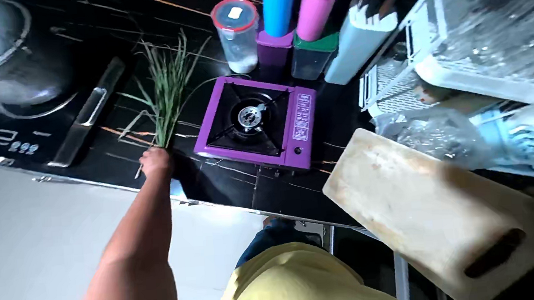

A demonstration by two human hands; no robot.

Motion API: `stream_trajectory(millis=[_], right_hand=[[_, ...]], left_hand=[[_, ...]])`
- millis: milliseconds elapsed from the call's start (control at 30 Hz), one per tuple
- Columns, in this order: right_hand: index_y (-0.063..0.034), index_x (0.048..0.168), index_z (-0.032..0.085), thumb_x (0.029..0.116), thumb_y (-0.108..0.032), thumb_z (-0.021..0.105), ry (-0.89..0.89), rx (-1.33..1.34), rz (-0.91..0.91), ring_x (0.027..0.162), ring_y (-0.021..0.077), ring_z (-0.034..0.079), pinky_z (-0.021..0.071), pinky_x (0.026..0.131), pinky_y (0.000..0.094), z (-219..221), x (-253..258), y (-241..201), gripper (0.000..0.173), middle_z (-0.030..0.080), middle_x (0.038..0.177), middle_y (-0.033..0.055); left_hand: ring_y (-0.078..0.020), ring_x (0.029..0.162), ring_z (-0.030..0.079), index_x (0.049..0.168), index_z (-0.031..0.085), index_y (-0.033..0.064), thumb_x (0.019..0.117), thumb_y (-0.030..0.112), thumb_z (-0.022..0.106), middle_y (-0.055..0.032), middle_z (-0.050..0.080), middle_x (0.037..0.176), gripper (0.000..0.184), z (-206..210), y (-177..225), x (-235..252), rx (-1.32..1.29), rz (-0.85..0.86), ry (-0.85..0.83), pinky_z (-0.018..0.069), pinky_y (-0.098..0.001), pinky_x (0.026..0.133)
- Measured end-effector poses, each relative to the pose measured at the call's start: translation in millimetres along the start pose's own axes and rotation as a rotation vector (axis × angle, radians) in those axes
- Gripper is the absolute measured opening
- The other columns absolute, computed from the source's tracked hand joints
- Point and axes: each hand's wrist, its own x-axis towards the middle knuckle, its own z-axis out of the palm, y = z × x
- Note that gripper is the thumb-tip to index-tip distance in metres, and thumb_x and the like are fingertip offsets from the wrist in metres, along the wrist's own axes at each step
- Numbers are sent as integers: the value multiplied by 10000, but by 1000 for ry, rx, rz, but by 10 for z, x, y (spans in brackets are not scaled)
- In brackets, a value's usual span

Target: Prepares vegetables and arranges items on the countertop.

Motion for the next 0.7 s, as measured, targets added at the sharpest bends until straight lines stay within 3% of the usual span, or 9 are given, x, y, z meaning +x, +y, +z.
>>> stream_trajectory(millis=[67,167,300,400,500,600,633,700], right_hand=[[-5,1221,608,999,-83,570,49,15,93,879,-46,630,552,793,168,50,114,334,238,663,1033,-78],[22,1256,597,1010,-144,545,43,4,192,861,-14,623,551,786,207,245,190,666,301,652,1050,-5],[40,1223,635,1000,-128,545,-28,43,207,886,50,654,571,810,264,551,274,1183,293,682,1058,60],[34,1169,660,988,-93,610,16,43,274,880,76,652,571,793,274,828,302,1352,227,681,1045,81],[57,1202,673,1003,-114,637,-1,-199,252,1102,249,634,509,975,428,1030,247,1370,264,668,1207,223],[65,1169,701,989,-133,665,-13,-528,101,1252,450,564,429,1071,611,1246,143,1135,270,625,1265,315],[71,1175,696,998,-144,650,-13,-572,36,1277,472,545,413,1093,610,1350,115,968,282,614,1281,328],[60,1236,675,1049,-203,574,-54,-557,-26,1291,414,565,423,1122,538,1643,33,543,339,624,1315,291]], left_hand=[[-622,1270,479,1296,473,-205,975,158,636,-451,477,1350,511,-53,41,-16,-12,-8,-24,440,-750,966],[-603,1214,543,1279,490,-199,996,180,624,-442,538,1285,492,-190,40,-41,19,29,-85,444,-742,963],[-592,1198,558,1116,629,-170,1010,173,624,-425,594,1214,359,-358,13,-7,66,139,-187,422,-747,983],[-589,1194,560,1103,639,-161,995,139,631,-416,597,1214,319,-366,-14,-38,99,155,-215,427,-753,970],[-597,1219,537,1150,605,-179,970,122,650,-426,557,1271,353,-299,-70,-59,106,160,-182,437,-754,962],[-592,1183,563,1142,629,-146,963,109,651,-403,585,1243,312,-273,-194,2,95,220,-150,464,-755,922],[-581,1150,589,1145,623,-143,965,112,649,-393,607,1208,313,-295,-220,16,86,235,-148,474,-750,908],[-581,1122,605,1196,572,-159,948,117,676,-401,610,1182,385,-349,-256,37,51,230,-161,480,-749,901]])
